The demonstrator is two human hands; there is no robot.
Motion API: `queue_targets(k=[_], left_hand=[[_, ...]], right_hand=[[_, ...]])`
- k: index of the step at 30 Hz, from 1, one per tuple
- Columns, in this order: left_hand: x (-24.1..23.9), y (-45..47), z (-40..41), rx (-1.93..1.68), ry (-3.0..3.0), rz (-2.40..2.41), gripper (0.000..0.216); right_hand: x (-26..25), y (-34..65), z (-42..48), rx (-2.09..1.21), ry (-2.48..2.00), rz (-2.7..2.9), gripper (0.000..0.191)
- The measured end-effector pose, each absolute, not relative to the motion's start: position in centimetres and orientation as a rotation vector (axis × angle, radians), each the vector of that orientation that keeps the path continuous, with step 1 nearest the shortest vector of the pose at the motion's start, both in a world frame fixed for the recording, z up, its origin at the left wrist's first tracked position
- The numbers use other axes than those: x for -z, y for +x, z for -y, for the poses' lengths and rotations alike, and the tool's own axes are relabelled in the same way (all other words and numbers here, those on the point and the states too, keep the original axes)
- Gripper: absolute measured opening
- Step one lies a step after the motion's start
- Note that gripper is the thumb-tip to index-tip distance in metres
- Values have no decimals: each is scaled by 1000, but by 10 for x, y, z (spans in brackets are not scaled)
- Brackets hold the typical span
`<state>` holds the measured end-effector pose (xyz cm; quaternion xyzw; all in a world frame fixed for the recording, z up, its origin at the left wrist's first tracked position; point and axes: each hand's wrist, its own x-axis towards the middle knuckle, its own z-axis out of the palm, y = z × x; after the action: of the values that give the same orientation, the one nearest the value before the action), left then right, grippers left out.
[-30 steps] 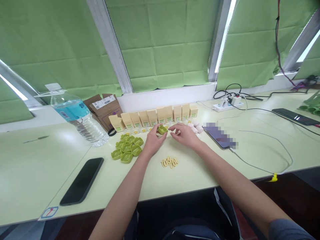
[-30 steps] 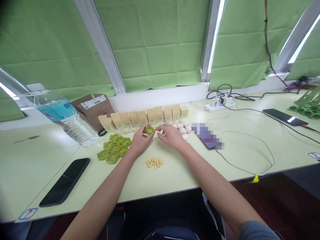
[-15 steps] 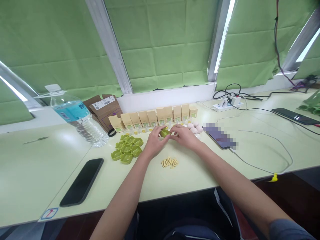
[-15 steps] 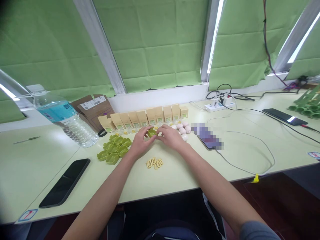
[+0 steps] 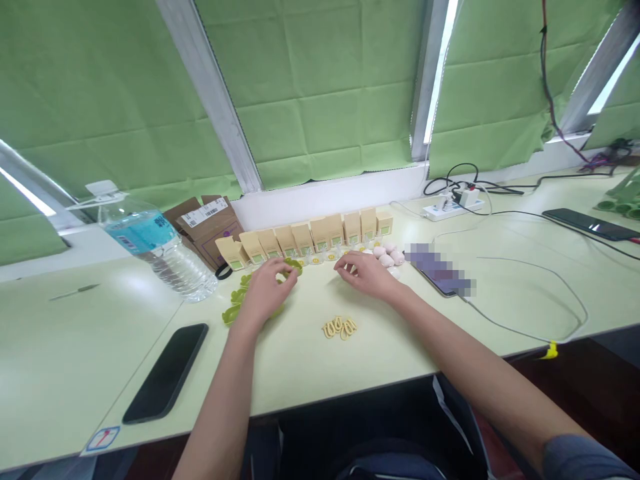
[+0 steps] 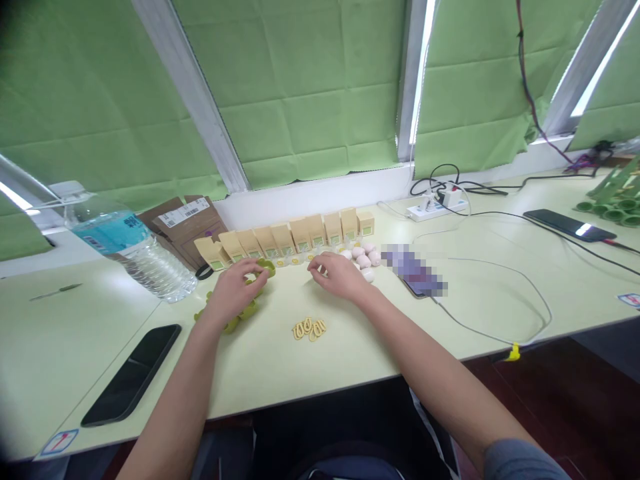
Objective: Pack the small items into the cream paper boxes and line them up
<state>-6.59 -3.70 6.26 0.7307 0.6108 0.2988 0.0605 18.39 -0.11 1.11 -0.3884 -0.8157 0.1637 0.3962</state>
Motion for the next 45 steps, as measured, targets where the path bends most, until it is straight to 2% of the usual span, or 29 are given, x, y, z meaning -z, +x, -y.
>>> queue_targets(k=[7, 13, 19, 27, 32, 37, 45], left_hand=[[-60, -98, 90, -430, 2258, -1920, 35], [-66, -89, 109, -113, 2407, -2021, 33], [-78, -75, 119, 81, 2290, -2177, 29], [-65, -81, 115, 57, 2302, -2211, 29], [-60, -82, 113, -77, 2324, -2210, 33], [-62, -80, 113, -34, 2311, -2268, 29], [-64, -23, 71, -459, 2431, -2061, 29]], right_hand=[[-15, 183, 4, -431, -992, 2067, 14], [-13, 183, 2, -437, -991, 2064, 13], [-11, 184, 0, -436, -972, 2067, 14], [-11, 184, 1, -463, -984, 2079, 15], [-11, 183, 1, -481, -981, 2081, 15], [-13, 182, 3, -494, -989, 2082, 15], [-14, 181, 4, -484, -984, 2099, 17]])
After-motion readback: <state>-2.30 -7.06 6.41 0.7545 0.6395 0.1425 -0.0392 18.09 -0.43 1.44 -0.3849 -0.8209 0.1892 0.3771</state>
